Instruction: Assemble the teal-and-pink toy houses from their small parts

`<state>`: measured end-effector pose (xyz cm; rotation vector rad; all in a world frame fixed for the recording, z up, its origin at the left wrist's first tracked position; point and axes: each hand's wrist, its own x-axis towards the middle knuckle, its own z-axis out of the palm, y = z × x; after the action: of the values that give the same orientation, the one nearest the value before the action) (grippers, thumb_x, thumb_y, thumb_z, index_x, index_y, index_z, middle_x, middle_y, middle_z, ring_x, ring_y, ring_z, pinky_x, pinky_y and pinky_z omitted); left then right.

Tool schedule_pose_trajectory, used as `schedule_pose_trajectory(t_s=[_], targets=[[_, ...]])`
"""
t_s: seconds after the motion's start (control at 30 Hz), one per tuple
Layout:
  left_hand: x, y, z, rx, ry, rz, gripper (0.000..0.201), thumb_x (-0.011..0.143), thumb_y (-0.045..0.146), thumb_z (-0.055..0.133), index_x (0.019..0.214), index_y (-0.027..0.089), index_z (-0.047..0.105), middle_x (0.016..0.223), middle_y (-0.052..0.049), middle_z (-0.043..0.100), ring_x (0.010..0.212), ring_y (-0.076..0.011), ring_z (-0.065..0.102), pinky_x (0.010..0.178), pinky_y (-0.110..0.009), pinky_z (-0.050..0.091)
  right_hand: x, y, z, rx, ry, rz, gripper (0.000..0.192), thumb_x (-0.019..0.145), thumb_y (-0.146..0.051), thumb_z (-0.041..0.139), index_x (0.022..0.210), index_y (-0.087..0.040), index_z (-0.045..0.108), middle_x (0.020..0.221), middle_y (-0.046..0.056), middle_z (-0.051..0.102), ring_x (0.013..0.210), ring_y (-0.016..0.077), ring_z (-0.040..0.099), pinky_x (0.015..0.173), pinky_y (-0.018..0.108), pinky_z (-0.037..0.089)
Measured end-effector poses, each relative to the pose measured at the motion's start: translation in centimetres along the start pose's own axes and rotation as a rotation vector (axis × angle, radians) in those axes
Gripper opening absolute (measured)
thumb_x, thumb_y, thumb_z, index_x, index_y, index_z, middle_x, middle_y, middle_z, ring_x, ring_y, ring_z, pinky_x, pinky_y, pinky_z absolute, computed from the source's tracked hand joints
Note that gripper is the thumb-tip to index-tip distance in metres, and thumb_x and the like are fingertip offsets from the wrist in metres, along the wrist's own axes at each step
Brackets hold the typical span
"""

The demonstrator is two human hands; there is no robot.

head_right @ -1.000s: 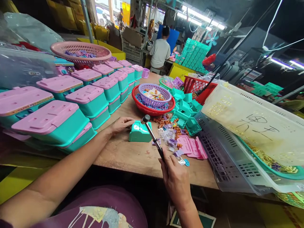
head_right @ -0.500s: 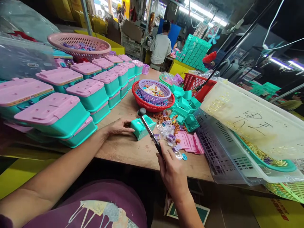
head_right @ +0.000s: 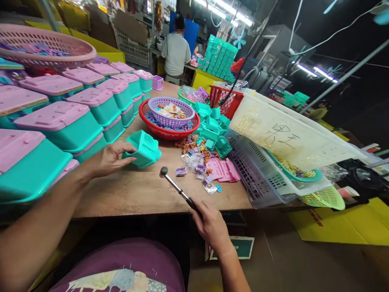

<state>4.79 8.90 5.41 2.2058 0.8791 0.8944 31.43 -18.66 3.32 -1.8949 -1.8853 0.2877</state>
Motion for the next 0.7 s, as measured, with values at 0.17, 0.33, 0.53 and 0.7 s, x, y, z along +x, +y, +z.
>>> schedule_pose_trajectory(t_s=[0.17, 0.33, 0.53, 0.7], targets=[[1.3, 1.8, -0.7, 0.633, -0.332, -0.023, 0.032, 0.078, 0.027, 0.049, 0.101, 0.022, 0.072, 0.11, -0.012, 0.069, 0.114, -0.0373, 0.057, 0.093, -0.052, 0.044, 3.4, -0.4, 3.4, -0.014, 0.033, -0.017, 0.03, 0.096, -0.033, 0.053, 0.123, -0.024, 0.062, 0.099, 0.007, 0.064, 0.09, 0.0189, 0.064, 0.08, 0.03, 0.053], [1.4, 4.0, 2.0, 0.764, -0.423, -0.263, 0.059, 0.086, 0.065, 0.039, 0.09, 0.014, 0.068, 0.098, -0.022, 0.07, 0.103, -0.0413, 0.062, 0.087, -0.052, 0.046, 9.3, 0.3, 4.9, 0.043, 0.284, -0.016, 0.027, 0.095, -0.026, 0.052, 0.119, -0.023, 0.064, 0.11, 0.01, 0.06, 0.102, 0.021, 0.056, 0.091, 0.036, 0.049], [1.3, 4.5, 6.7, 0.835, -0.166, -0.182, 0.035, 0.09, 0.034, 0.039, 0.09, 0.01, 0.065, 0.089, -0.023, 0.07, 0.094, -0.0409, 0.064, 0.08, -0.054, 0.044, 13.2, -0.6, 7.3, 0.019, 0.131, -0.156, 0.031, 0.09, -0.027, 0.061, 0.12, -0.022, 0.064, 0.12, 0.01, 0.058, 0.111, 0.0221, 0.054, 0.098, 0.036, 0.046], [1.0, 4.4, 8.3, 0.75, -0.144, 0.052, 0.019, 0.084, 0.024, 0.047, 0.089, 0.016, 0.063, 0.086, -0.012, 0.067, 0.092, -0.032, 0.063, 0.088, -0.05, 0.043, 13.5, 1.3, 5.4, 0.015, 0.303, -0.031, 0.03, 0.095, -0.033, 0.053, 0.121, -0.024, 0.063, 0.12, 0.009, 0.06, 0.109, 0.0212, 0.056, 0.093, 0.035, 0.045]])
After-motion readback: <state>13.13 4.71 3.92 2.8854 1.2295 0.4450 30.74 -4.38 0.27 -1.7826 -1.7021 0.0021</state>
